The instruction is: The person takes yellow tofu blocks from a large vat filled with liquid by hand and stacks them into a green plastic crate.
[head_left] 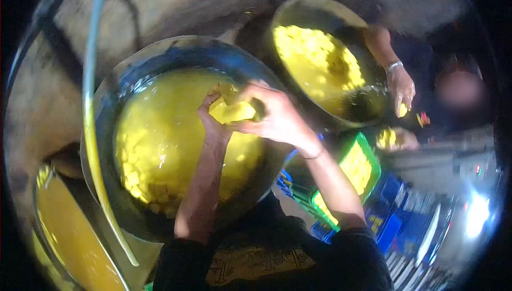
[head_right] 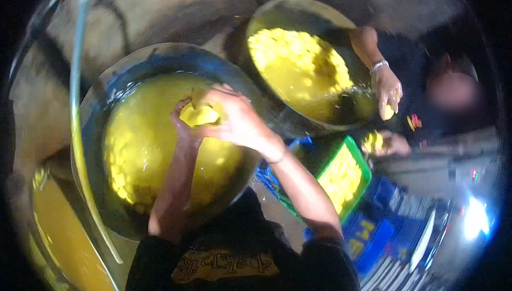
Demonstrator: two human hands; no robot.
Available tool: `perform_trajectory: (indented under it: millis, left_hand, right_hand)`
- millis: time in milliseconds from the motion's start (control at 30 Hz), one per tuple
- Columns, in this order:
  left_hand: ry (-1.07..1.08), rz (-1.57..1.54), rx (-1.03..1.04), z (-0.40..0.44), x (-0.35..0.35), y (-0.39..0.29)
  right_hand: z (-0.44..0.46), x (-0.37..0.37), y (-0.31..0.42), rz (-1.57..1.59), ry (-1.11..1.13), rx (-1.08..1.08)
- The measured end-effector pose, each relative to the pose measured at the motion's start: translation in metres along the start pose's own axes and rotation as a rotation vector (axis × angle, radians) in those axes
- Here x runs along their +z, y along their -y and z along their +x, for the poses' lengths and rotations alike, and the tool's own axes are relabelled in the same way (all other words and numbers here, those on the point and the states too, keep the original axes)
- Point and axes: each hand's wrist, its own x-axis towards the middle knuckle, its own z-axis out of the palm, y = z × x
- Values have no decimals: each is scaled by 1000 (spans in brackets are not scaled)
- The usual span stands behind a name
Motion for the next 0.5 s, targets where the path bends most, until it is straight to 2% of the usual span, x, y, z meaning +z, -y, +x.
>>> perform_trajectory:
  millis: [33, 67, 100, 133, 167, 233, 267, 367, 400, 433, 467, 500]
  left_hand:
    - [-5, -40, -75, -8, 27, 7]
    - [15, -59, -123, -17, 51, 15]
    - [53, -54, -156, -30, 79, 25]
    - [94, -47, -177, -46, 109, 35]
    - [148, -31, -201, -66, 136, 45]
    - [246, 1, -244, -108, 193, 70]
    - [307, 39, -263, -134, 218, 86]
    - [431, 223, -380, -205, 266, 162]
    - [435, 263, -484, -225, 278, 210]
    - [415, 285, -638, -238, 279, 263]
    - [465, 242, -804, -260, 280, 295]
    - [427, 424, -741, -279, 252, 352]
  right_hand:
    - [-10, -5, 6, -139, -170, -26]
    - [-23, -14, 6, -205, -247, -1]
    - [-40, -24, 2, 57, -210, 43]
    - [-57, -41, 1, 52, -30, 181]
    - [-75, -53, 0, 3, -237, -106]
    - [-125, -106, 17, 231, -184, 94]
    - [-161, -123, 10, 81, -211, -45]
    - [-283, -170, 21, 288, -339, 191]
    - [-333, -176, 31, 686, -607, 347]
    - [-373, -192, 46, 730, -760, 579]
    - [-439, -181, 28, 901, -872, 612]
    - [-486, -169, 17, 1055, -1043, 600]
